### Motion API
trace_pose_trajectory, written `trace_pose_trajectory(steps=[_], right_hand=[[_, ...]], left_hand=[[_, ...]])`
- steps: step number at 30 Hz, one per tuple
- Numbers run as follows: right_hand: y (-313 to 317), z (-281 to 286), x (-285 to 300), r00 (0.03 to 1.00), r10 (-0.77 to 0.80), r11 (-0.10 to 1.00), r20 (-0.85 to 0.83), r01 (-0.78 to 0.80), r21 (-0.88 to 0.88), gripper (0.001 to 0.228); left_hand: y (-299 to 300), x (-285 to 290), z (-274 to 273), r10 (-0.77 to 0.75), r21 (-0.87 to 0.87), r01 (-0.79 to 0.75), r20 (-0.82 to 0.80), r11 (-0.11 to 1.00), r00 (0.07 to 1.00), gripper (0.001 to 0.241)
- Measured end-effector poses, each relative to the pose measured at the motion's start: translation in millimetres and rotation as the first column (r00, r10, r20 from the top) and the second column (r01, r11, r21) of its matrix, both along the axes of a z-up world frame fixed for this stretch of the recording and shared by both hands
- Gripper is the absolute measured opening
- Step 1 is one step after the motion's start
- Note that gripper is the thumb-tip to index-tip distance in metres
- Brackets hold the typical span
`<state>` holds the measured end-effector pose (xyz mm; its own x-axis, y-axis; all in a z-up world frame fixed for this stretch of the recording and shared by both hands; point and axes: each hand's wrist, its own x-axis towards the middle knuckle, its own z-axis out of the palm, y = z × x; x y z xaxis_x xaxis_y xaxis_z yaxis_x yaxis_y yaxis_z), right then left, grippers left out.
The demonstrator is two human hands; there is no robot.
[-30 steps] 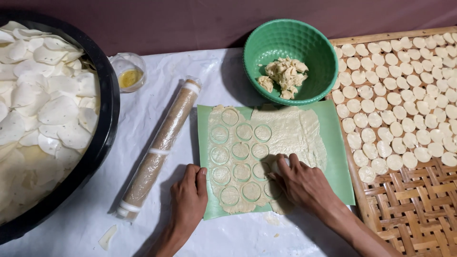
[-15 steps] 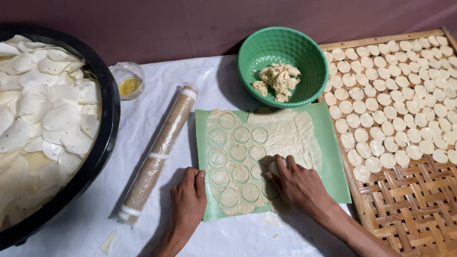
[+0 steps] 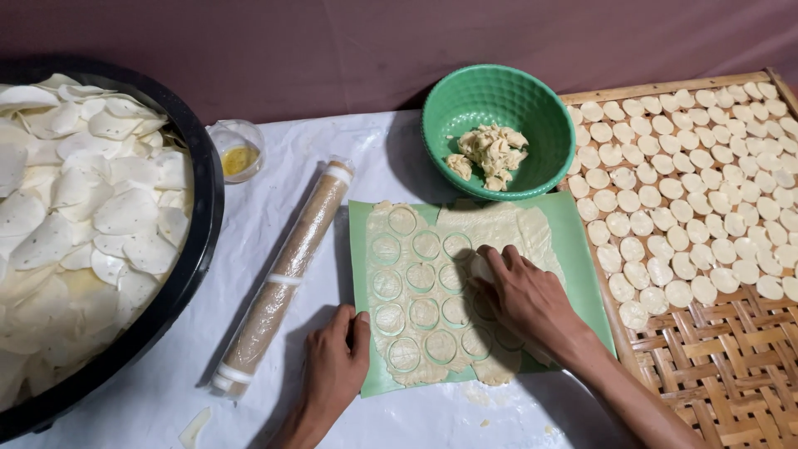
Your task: Cutting circular shapes from flattened dough using a small round cutter and placing them on a bamboo drying tray.
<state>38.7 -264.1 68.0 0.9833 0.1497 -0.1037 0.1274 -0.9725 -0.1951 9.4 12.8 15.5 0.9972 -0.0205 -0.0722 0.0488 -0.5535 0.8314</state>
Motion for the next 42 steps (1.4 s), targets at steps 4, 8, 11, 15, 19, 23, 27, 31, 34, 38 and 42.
trace_pose_trajectory(steps=[4,8,11,15,19,23,27,31,34,38,42], right_hand=[[-0.6,-13.3,5.5,0.998,0.068,0.997,0.017,-0.067,-0.049,0.040],[13.4,-12.3,4.5,0.998,-0.060,0.989,-0.034,0.055,-0.140,0.040],[-6.3,-30.9,5.1,0.995,0.067,0.994,0.073,-0.061,-0.087,0.037],[-10.8,-22.1,11.5,0.986,0.163,0.982,0.037,-0.158,-0.103,0.037],[3.8,-21.9,2.1,0.999,0.010,0.993,0.035,-0.006,-0.116,0.036],[1.6,-16.1,1.8,1.000,0.022,0.996,-0.018,-0.024,-0.087,0.039],[-19.6,-8.6,7.6,0.973,-0.069,0.981,-0.221,0.107,0.164,0.043],[-18.0,4.1,1.6,0.968,-0.208,0.957,-0.138,0.231,0.177,0.045],[-15.1,6.5,3.8,0.978,-0.179,0.974,-0.106,0.191,0.125,0.046],[-13.4,-5.8,15.4,0.994,-0.110,0.989,0.002,0.109,0.101,0.046],[-14.3,-10.8,30.6,0.996,-0.022,1.000,0.082,0.022,0.006,0.047]], left_hand=[[1.2,0.1,-6.7,-0.008,-0.027,0.008,0.028,1.000,1.000,0.028],[1.0,-0.8,-12.2,-0.020,0.017,0.019,0.064,1.000,0.998,0.027],[0.7,-0.1,-13.4,-0.015,0.009,0.015,0.045,1.000,0.999,0.027],[-0.2,0.4,-14.9,-0.009,0.024,0.008,0.072,1.000,0.997,0.027],[-0.7,-0.4,-16.4,0.018,0.018,-0.019,0.042,1.000,0.999,0.028],[0.1,0.1,-12.4,-0.004,0.022,0.003,0.050,1.000,0.999,0.027],[12.8,6.0,-18.7,-0.067,0.029,0.065,0.088,0.997,0.994,0.027],[39.0,15.8,-10.0,-0.137,-0.075,0.134,-0.033,0.988,0.990,0.027],[43.1,19.7,-9.7,-0.101,-0.028,0.101,0.028,0.994,0.995,0.029],[32.2,20.8,-1.6,-0.016,-0.090,0.019,0.042,0.996,0.999,0.021],[27.9,19.0,-1.7,0.005,-0.049,-0.002,0.069,0.999,0.998,0.021]])
